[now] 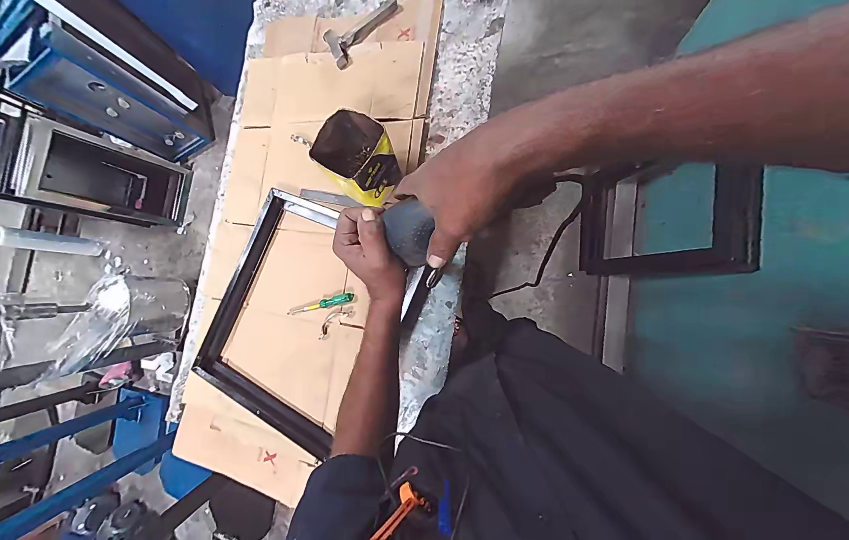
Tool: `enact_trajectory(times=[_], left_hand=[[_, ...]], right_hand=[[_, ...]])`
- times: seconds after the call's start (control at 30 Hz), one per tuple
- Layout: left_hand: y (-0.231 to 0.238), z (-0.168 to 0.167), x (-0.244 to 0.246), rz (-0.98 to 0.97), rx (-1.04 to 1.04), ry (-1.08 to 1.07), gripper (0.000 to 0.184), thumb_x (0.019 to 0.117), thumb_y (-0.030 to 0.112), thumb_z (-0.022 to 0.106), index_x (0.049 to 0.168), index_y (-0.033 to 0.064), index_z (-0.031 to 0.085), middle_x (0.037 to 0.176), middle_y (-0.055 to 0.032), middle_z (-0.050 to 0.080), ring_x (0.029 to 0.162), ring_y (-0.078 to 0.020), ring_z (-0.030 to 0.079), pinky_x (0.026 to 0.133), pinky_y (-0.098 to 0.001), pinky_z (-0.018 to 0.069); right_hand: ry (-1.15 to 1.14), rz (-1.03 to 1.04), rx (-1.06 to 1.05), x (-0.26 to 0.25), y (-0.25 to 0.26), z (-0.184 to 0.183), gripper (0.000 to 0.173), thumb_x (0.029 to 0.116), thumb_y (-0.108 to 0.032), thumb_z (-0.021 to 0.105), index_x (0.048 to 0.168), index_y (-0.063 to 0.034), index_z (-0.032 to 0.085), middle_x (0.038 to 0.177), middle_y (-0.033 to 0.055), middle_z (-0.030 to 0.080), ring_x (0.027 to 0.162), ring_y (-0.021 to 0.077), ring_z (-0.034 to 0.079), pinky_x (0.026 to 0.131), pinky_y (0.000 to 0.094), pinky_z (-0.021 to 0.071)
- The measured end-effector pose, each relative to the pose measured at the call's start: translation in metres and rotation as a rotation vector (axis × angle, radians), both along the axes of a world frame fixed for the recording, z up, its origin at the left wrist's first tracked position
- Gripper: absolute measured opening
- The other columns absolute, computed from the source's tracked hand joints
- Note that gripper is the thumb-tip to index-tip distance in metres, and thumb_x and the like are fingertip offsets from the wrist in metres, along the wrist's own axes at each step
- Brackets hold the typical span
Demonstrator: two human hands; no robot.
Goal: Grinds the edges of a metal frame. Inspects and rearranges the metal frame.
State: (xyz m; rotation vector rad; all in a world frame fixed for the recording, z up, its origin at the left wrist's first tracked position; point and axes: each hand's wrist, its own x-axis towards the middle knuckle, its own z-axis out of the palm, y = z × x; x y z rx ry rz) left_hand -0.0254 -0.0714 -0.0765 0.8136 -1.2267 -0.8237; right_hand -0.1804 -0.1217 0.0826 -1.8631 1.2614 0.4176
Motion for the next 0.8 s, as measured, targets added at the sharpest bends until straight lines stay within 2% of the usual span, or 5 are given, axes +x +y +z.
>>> enact_trajectory(times=[0.2,0.3,0.43,0.63,0.8], left_hand=[[0.000,0.001,0.002,-0.024,-0.009,-0.003,0.034,0.1089,0.039,0.042,0.102,0.0137,0.062,0.082,0.0014,0.064,0.069,-0.0070,0.064,0.063,-0.0249,0.0565],[-0.008,0.002,0.001,-0.017,-0.024,0.024,0.034,0.1085,0.037,0.043,0.099,0.0114,0.064,0.079,0.0001,0.065,0.068,-0.0092,0.065,0.063,-0.0276,0.0579],[-0.004,0.006,0.003,-0.026,-0.016,0.033,0.033,0.1084,0.036,0.043,0.101,0.0111,0.063,0.083,-0.0009,0.067,0.072,-0.0103,0.067,0.065,-0.0286,0.0588],[-0.005,0.011,0.004,-0.018,-0.026,0.036,0.032,0.1085,0.034,0.042,0.100,0.0119,0.063,0.082,-0.0008,0.067,0.072,-0.0106,0.067,0.065,-0.0286,0.0591],[-0.005,0.017,0.004,-0.029,-0.017,0.047,0.032,0.1084,0.035,0.043,0.100,0.0117,0.063,0.084,-0.0015,0.067,0.073,-0.0113,0.067,0.067,-0.0292,0.0593]], right_hand=[[0.049,0.026,-0.048,0.000,0.006,0.002,0.087,0.0838,-0.047,0.085,0.154,-0.0138,0.045,0.074,0.0066,0.065,0.059,0.0177,0.060,0.057,0.0398,0.0540],[0.035,0.061,-0.086,-0.001,0.007,0.003,0.081,0.0825,-0.048,0.085,0.146,-0.0123,0.051,0.078,0.0068,0.066,0.064,0.0197,0.064,0.061,0.0437,0.0565],[0.012,0.104,-0.111,0.000,0.004,0.000,0.075,0.0809,-0.050,0.086,0.140,-0.0130,0.056,0.072,0.0039,0.064,0.058,0.0174,0.061,0.056,0.0415,0.0549],[0.028,0.097,-0.090,0.002,0.005,0.013,0.076,0.0818,-0.047,0.086,0.143,-0.0141,0.055,0.075,0.0043,0.065,0.059,0.0170,0.062,0.056,0.0408,0.0556],[0.021,0.101,-0.079,0.003,0.005,0.021,0.066,0.0817,-0.046,0.087,0.132,-0.0109,0.061,0.072,0.0034,0.064,0.058,0.0169,0.062,0.055,0.0401,0.0557]])
